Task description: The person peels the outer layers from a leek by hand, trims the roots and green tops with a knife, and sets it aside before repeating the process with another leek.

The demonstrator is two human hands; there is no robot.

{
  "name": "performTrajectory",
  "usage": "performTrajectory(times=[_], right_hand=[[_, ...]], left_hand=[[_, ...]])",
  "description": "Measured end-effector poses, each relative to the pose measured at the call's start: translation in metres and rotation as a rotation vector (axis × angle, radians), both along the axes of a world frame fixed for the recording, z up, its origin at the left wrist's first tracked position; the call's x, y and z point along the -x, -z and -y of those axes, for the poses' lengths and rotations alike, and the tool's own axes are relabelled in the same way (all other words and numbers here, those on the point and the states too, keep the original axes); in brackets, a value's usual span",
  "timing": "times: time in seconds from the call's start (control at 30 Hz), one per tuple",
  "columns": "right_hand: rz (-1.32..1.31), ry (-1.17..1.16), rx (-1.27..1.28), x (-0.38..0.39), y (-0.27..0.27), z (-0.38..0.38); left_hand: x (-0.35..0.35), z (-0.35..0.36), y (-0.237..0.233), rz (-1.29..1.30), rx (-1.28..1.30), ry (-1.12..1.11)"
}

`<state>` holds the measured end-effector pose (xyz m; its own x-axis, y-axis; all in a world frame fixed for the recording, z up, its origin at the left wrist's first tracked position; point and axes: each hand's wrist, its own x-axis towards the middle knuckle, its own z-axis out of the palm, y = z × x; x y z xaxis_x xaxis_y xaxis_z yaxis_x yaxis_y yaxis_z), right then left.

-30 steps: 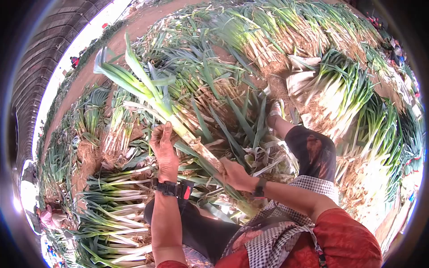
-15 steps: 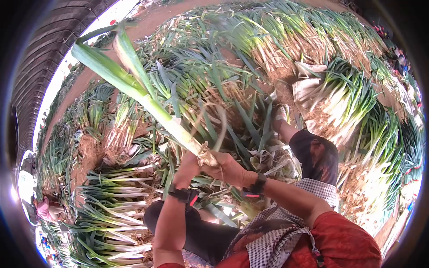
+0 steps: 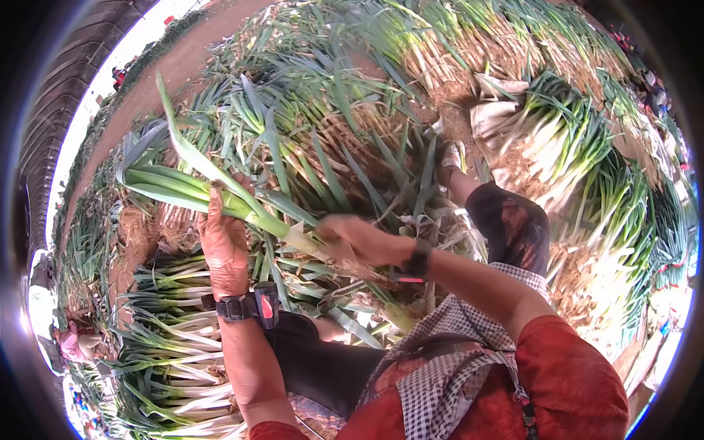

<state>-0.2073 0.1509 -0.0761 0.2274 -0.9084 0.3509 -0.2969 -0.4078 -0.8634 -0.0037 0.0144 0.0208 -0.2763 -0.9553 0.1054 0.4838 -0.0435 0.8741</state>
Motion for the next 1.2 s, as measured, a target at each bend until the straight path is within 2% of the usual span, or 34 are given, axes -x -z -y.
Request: performTrajectory(times=[0.03,0.1,0.2,0.27,0.3,0.4,0.5,0.57,0.6,0.63,0.7,0.77,0.83,0.9,1.0,1.03,1.1,1.2], right_hand=[[0.212,0.005,-0.086,-0.003,-0.018,0.009],[0.347,0.099,0.122,-0.021,-0.034,0.034],[0.345,0.135,-0.041,-0.037,-0.07,0.049],[0.374,0.141,-0.001,-0.044,-0.085,0.053],[0.387,0.145,0.018,-0.045,-0.088,0.054],[0.212,0.221,0.091,-0.042,-0.086,0.056],[0.122,0.224,0.065,-0.032,-0.081,0.058],[0.11,0.177,-0.13,-0.022,-0.083,0.051],[0.271,0.251,-0.494,-0.02,-0.106,0.042],[0.709,0.23,-0.497,-0.022,-0.084,0.047],[0.673,0.299,-0.549,-0.017,-0.073,0.039],[0.306,0.138,-0.616,0.002,-0.035,0.026],[-0.283,0.197,-0.44,0.004,0.063,0.013],[-0.803,0.064,-0.521,0.017,0.061,-0.029],[-1.091,0.236,-0.09,0.039,0.088,-0.058],[-0.716,0.259,-0.147,0.038,0.072,-0.056],[0.035,0.293,-0.24,0.03,0.001,-0.046],[0.281,0.194,-0.182,0.021,-0.046,-0.037]], left_hand=[[0.003,-0.004,-0.001,-0.018,-0.024,0.026],[0.006,-0.014,-0.008,-0.052,-0.067,0.069],[0.015,-0.025,-0.015,0.042,0.017,0.03],[0.019,-0.029,-0.014,0.066,0.037,-0.028],[0.018,-0.029,-0.011,0.098,0.049,-0.023],[0.012,-0.024,-0.005,0.259,0.117,0.012],[0.015,-0.026,-0.001,0.17,0.121,0.058],[0.018,-0.031,-0.002,0.117,0.164,0.135],[0.02,-0.035,-0.004,0.091,0.187,0.173],[0.022,-0.041,-0.008,0.104,0.187,0.215],[0.027,-0.05,-0.011,0.08,0.285,0.302],[0.023,-0.048,-0.008,0.028,0.224,0.399],[0.022,-0.048,-0.011,-0.014,0.162,0.5],[0.023,-0.052,-0.018,-0.041,0.105,0.566],[0.027,-0.055,-0.026,-0.008,0.089,0.56],[0.027,-0.054,-0.026,0.014,0.096,0.565],[0.028,-0.052,-0.027,0.058,0.11,0.575],[0.03,-0.052,-0.03,0.11,0.125,0.585]])
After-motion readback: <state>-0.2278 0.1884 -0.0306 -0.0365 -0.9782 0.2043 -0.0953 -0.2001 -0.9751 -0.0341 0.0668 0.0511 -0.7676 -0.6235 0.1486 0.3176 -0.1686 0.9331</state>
